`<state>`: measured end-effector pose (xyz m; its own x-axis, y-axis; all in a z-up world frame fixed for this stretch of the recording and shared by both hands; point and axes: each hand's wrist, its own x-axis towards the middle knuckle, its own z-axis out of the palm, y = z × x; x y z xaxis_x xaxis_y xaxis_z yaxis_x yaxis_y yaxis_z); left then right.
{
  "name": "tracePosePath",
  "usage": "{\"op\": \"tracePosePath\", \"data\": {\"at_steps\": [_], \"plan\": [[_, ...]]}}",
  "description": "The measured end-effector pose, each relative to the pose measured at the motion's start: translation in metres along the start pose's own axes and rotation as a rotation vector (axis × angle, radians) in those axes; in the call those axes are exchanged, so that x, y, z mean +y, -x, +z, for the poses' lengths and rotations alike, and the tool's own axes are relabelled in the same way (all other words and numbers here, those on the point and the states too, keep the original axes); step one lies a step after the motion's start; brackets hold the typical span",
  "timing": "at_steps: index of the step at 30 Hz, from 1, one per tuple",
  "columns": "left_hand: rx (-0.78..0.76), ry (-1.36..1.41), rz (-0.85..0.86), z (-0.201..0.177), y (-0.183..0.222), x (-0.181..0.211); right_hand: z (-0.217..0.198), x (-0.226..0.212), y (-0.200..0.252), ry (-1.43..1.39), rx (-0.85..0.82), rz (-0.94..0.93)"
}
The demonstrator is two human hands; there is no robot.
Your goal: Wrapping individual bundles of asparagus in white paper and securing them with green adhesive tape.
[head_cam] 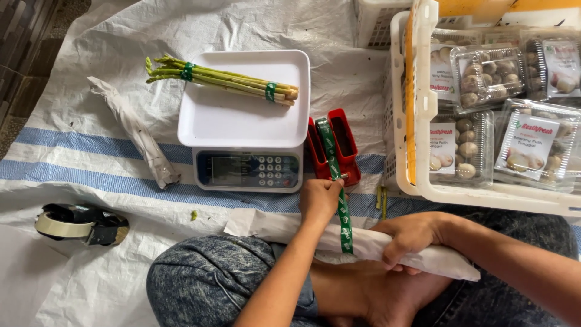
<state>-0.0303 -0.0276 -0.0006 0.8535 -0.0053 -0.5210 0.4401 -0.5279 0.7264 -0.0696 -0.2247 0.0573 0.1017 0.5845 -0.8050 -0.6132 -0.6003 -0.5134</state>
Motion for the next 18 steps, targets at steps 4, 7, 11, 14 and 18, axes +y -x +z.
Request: {"op": "tracePosePath", "data": {"at_steps": [4,7,11,14,18], "plan": [[0.016,-0.122,0.07,0.01,-0.007,-0.017,0.006,-0.005,0.001,0.029,0.017,0.016],[-0.041,-0.143,0.117,0.007,-0.017,-0.019,0.008,-0.014,0.008,0.095,0.052,0.013],[-0.283,0.258,0.088,-0.029,-0.002,0.002,0.017,-0.008,0.018,0.594,0.24,0.075],[-0.435,0.418,0.224,-0.087,0.035,0.037,0.04,-0.033,0.04,0.807,0.344,0.104],[-0.399,0.406,0.556,-0.13,0.091,0.062,0.061,-0.013,0.052,1.14,0.551,-0.053]]}}
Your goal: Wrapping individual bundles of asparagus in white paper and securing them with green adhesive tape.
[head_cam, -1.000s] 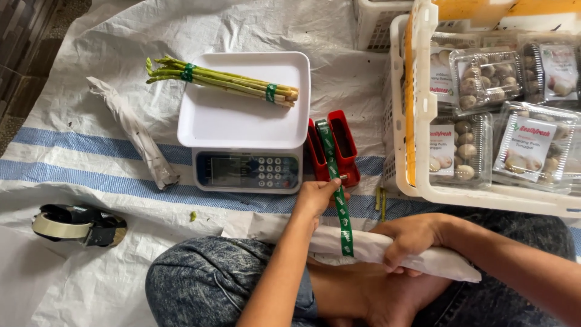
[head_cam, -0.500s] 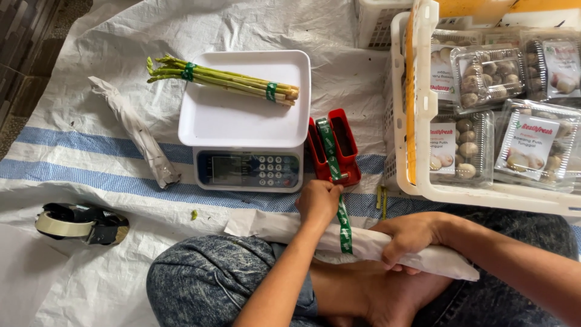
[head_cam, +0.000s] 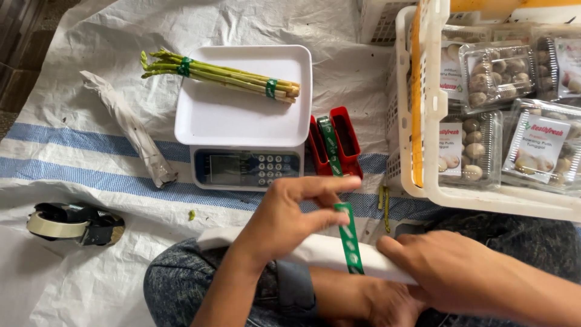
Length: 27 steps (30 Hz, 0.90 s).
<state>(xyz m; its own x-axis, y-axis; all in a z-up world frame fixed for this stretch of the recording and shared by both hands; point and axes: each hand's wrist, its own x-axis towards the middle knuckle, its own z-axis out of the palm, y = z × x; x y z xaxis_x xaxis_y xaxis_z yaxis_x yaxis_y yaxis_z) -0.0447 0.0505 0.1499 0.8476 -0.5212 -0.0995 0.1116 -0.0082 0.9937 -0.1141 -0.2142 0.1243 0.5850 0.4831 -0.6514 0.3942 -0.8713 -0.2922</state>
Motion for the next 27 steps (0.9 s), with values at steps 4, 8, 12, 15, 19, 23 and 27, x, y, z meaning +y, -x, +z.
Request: {"op": "tracePosePath", "data": {"at_steps": [4,8,12,15,19,23,27], "plan": [[-0.043,-0.316,0.212,-0.002,0.026,0.047,-0.001,-0.017,0.036,0.348,0.07,-0.014],[-0.081,-0.377,0.174,-0.004,0.031,0.078,0.0,-0.026,0.064,0.739,0.33,-0.143],[-0.161,-0.244,-0.042,0.002,0.023,0.092,-0.001,-0.044,0.079,0.798,0.58,-0.171],[-0.232,-0.226,-0.253,0.009,0.012,0.082,0.008,-0.043,0.08,0.862,0.803,-0.129],[-0.357,-0.019,-0.398,0.019,-0.003,0.043,0.016,-0.033,0.086,0.823,0.685,-0.133],[-0.535,0.095,-0.609,0.031,-0.009,0.001,0.017,-0.021,0.088,0.73,0.491,-0.18],[-0.628,-0.101,-0.658,0.037,-0.015,0.005,-0.003,-0.011,0.077,0.615,0.33,-0.308]]}}
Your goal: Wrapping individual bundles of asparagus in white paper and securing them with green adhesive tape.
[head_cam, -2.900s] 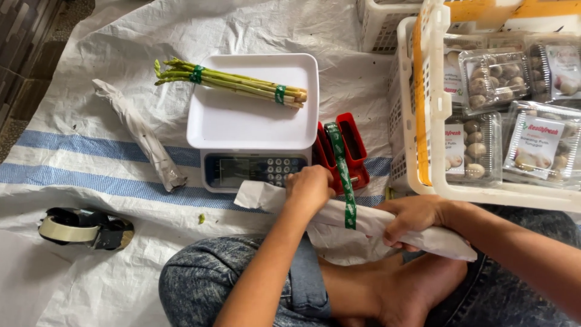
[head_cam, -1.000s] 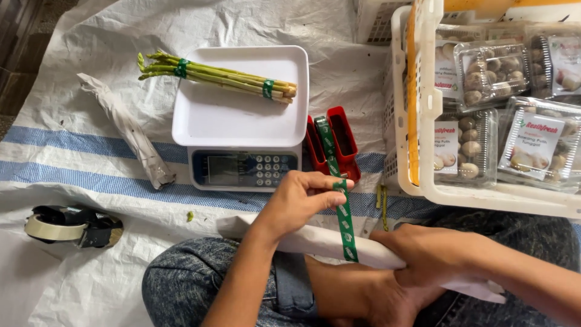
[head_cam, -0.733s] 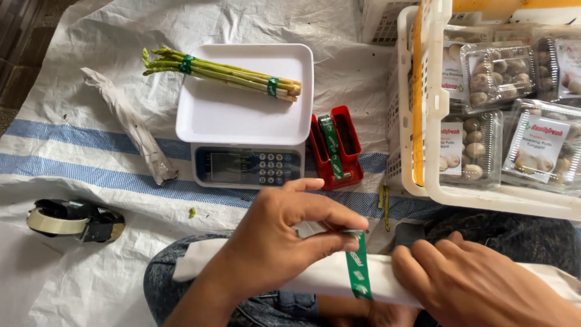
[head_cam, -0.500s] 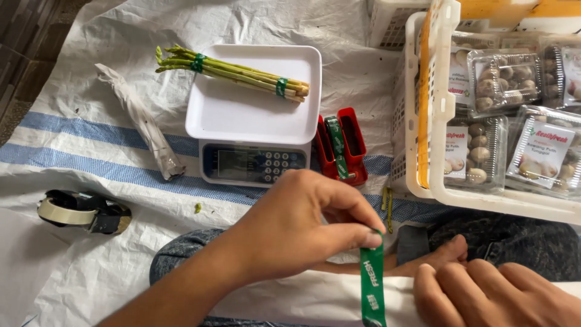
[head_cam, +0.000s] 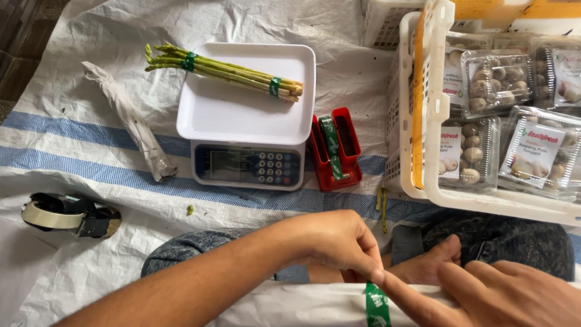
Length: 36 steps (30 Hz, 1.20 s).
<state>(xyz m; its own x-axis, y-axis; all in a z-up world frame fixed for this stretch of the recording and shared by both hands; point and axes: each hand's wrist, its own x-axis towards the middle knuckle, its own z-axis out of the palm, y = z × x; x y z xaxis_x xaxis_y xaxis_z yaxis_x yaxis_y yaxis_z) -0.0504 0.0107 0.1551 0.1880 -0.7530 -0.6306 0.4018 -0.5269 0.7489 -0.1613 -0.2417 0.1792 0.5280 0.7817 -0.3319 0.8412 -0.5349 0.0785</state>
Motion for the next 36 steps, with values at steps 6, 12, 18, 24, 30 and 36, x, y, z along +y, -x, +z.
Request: {"op": "tracePosePath", "data": {"at_steps": [6,12,18,24,30,36], "plan": [[0.036,-0.395,-0.126,-0.01,0.025,0.041,-0.016,0.027,-0.026,-0.502,-0.633,0.072],[0.574,-0.723,0.06,-0.002,0.1,0.086,-0.002,0.031,-0.015,-0.929,-0.43,0.572],[0.782,-0.582,0.453,0.028,0.133,-0.002,0.009,0.024,-0.005,-1.883,0.021,0.527],[0.835,-0.297,0.68,0.058,0.073,-0.041,0.003,0.001,-0.02,-1.948,-0.044,0.897],[1.095,-0.274,0.503,0.069,0.052,-0.056,0.014,-0.015,-0.033,-2.066,0.097,0.782],[1.189,-0.455,0.55,0.072,0.051,-0.048,0.012,-0.023,-0.05,-2.207,0.096,0.707]]}}
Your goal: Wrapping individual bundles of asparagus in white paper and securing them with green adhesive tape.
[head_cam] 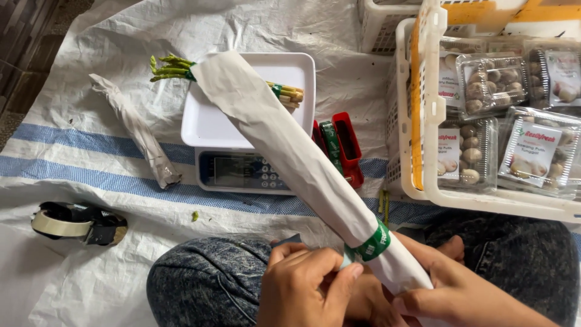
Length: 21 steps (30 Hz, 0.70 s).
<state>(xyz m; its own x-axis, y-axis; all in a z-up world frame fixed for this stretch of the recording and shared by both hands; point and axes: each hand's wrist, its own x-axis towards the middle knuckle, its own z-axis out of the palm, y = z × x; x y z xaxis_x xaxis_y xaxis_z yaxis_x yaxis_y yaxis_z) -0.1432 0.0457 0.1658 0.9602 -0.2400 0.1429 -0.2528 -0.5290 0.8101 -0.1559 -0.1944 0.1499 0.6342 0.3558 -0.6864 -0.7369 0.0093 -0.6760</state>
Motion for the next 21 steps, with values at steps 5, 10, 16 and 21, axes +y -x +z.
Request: {"op": "tracePosePath", "data": {"at_steps": [5,10,16,21], "plan": [[-0.128,-0.062,0.047,-0.002,-0.009,0.004,-0.008,0.033,-0.018,0.157,-0.011,-0.202],[-0.348,-0.118,-0.025,-0.008,-0.021,-0.001,-0.006,0.044,-0.023,0.126,-0.009,-0.146],[-0.371,-0.179,-0.096,-0.006,-0.021,-0.007,-0.001,0.059,-0.037,0.146,-0.077,-0.247],[-0.278,-0.227,-0.127,0.001,-0.018,-0.01,-0.01,0.083,-0.05,0.297,-0.007,-0.248]]}}
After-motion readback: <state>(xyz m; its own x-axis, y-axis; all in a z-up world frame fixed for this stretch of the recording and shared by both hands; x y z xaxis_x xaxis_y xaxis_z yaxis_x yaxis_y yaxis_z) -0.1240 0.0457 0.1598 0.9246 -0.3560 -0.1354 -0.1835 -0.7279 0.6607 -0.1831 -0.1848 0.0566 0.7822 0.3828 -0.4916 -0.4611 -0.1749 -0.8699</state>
